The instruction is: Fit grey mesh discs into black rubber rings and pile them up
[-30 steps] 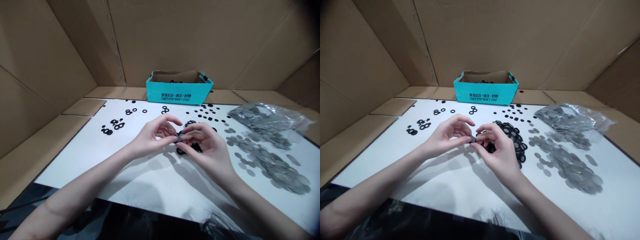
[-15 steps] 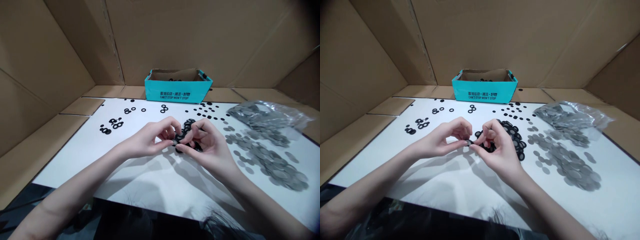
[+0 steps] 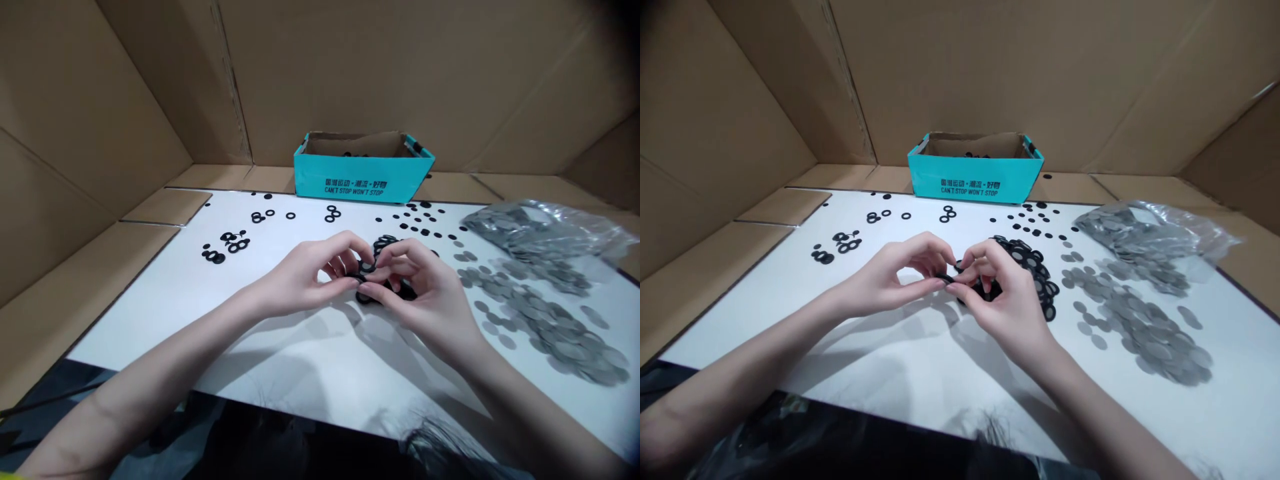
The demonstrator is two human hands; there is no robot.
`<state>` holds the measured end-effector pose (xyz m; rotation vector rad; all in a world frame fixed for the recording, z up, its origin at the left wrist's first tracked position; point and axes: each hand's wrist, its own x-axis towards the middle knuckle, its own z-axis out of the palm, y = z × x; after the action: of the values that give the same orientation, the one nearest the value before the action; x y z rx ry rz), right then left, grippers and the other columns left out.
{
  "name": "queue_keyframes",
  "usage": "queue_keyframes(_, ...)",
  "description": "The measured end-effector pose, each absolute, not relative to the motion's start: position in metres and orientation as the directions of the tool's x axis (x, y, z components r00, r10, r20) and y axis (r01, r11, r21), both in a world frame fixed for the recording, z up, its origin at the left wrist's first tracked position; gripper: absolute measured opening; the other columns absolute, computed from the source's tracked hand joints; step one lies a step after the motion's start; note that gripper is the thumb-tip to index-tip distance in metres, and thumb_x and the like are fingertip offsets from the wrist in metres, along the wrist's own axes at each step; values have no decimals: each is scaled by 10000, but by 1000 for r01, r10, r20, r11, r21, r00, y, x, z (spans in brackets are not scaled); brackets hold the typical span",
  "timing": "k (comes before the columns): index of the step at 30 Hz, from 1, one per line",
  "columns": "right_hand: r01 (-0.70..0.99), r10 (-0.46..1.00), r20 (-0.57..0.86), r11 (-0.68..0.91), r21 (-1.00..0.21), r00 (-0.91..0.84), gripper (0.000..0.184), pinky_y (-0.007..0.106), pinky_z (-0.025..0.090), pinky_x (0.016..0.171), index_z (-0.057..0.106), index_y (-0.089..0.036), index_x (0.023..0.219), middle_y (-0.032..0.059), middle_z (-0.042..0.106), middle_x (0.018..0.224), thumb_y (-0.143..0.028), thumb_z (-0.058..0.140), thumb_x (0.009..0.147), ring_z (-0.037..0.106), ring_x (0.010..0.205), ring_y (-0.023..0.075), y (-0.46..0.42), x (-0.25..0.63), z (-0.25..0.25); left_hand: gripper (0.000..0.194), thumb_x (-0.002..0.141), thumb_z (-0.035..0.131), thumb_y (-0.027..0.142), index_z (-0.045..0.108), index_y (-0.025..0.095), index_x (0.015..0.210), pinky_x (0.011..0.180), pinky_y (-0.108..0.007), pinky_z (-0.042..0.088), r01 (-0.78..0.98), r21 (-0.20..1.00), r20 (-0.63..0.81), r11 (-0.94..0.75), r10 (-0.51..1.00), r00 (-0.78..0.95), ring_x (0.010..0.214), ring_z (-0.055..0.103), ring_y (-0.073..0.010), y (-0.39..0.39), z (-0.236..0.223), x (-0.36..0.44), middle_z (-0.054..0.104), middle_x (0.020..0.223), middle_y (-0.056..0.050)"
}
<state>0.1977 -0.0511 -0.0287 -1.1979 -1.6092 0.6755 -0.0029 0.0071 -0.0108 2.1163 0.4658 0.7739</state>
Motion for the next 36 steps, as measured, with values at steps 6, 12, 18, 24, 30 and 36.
queue_keyframes(6, 247, 940, 339, 333, -910, -19, 291, 320, 474, 629, 509, -270, 862, -69, 639, 653, -235, 783, 771, 621, 623, 157, -53, 194, -27, 212, 900, 575, 93, 514, 220, 1057, 690, -219, 559, 52, 834, 332, -549, 575, 748, 840, 639, -110, 4, -5, -2, 622, 1053, -27)
queue_keyframes(12, 279, 898, 439, 414, -866, 30, 291, 320, 499, 656, 507, -269, 845, -64, 626, 692, -191, 778, 776, 641, 643, 151, -56, 191, -31, 247, 893, 539, 49, 522, 224, 1067, 727, -239, 539, 141, 767, 295, -626, 539, 789, 798, 639, -99, 4, 2, -4, 633, 1020, 0)
queue_keyframes(18, 432, 901, 432, 405, -806, -39, 286, 364, 548, 736, 506, -279, 917, -31, 721, 749, -212, 761, 807, 734, 722, 205, -54, 196, -30, 320, 897, 553, 50, 559, 233, 1159, 760, -256, 508, 195, 693, 304, -694, 527, 794, 798, 653, -118, 5, -4, -5, 684, 909, 18)
queue_keyframes(24, 413, 918, 395, 372, -831, -33, 281, 349, 514, 694, 514, -275, 909, -30, 726, 721, -230, 768, 799, 721, 703, 200, -53, 199, -28, 243, 915, 570, 92, 566, 214, 1125, 758, -248, 549, 115, 738, 382, -665, 552, 741, 848, 662, -120, 4, -7, 0, 681, 991, -17)
queue_keyframes(30, 232, 936, 351, 348, -908, -32, 310, 322, 460, 627, 467, -275, 855, -75, 578, 644, -230, 766, 786, 622, 630, 153, -54, 195, -25, 220, 905, 619, 130, 510, 213, 1078, 677, -208, 581, 30, 875, 319, -484, 621, 716, 816, 652, -101, 1, -6, 0, 628, 1109, -46)
queue_keyframes(36, 232, 918, 397, 381, -895, 25, 362, 316, 431, 599, 438, -273, 813, -72, 565, 647, -212, 790, 761, 606, 614, 150, -57, 192, -26, 241, 895, 629, 122, 521, 222, 1087, 691, -219, 581, 92, 853, 278, -514, 597, 752, 778, 641, -98, 1, 0, -3, 615, 1043, -24)
